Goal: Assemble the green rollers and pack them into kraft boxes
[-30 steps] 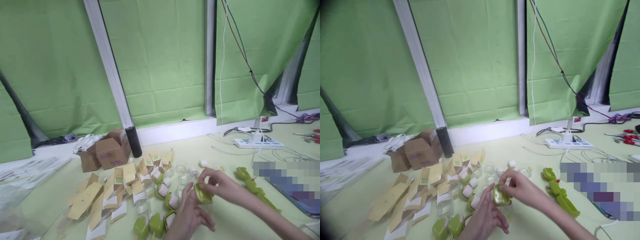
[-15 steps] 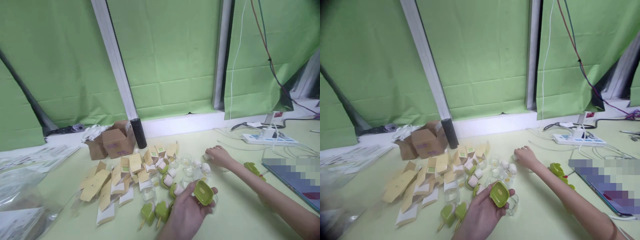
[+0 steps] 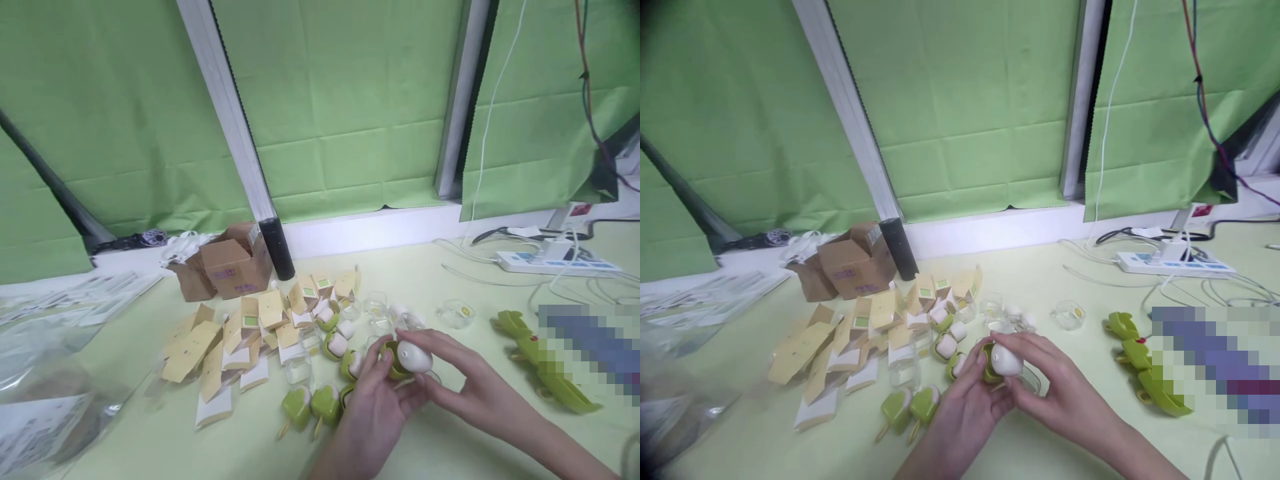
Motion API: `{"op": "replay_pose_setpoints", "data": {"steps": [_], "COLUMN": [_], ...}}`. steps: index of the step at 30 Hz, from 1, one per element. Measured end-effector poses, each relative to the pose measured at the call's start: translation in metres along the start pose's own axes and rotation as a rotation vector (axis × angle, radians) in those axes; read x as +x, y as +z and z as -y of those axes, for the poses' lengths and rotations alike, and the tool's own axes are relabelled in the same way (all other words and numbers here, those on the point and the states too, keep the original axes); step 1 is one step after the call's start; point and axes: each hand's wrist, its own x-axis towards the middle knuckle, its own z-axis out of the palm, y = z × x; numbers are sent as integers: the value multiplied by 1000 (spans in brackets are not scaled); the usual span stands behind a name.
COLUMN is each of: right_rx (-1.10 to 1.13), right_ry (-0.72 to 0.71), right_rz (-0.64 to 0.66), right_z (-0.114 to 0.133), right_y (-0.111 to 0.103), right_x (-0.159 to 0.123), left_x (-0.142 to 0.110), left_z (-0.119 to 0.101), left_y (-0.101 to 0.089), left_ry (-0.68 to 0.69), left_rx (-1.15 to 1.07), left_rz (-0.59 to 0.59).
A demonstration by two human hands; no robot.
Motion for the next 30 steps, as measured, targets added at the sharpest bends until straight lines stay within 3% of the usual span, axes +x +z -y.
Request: {"op": "replay_pose_setpoints", "data": {"steps": [7, 16, 23, 30], "right_rx": [-80, -83, -58, -37], "right_ry": [-131, -149, -192, -211], "right_rz": [-9, -80, -82, -40], "right_z": [-4, -5, 5, 7], "right_y": [9, 19, 24, 27], "right_x": [-2, -9, -8, -10], "left_x": [8, 5, 4, 1], "left_z": [4, 10, 15, 15], "left_y": [-7, -5, 1, -6], "left_ry": [-94, -76, -128, -121], "left_rx": [-122, -117, -140, -145], "left_rz": [-97, -51, -129, -194]}}
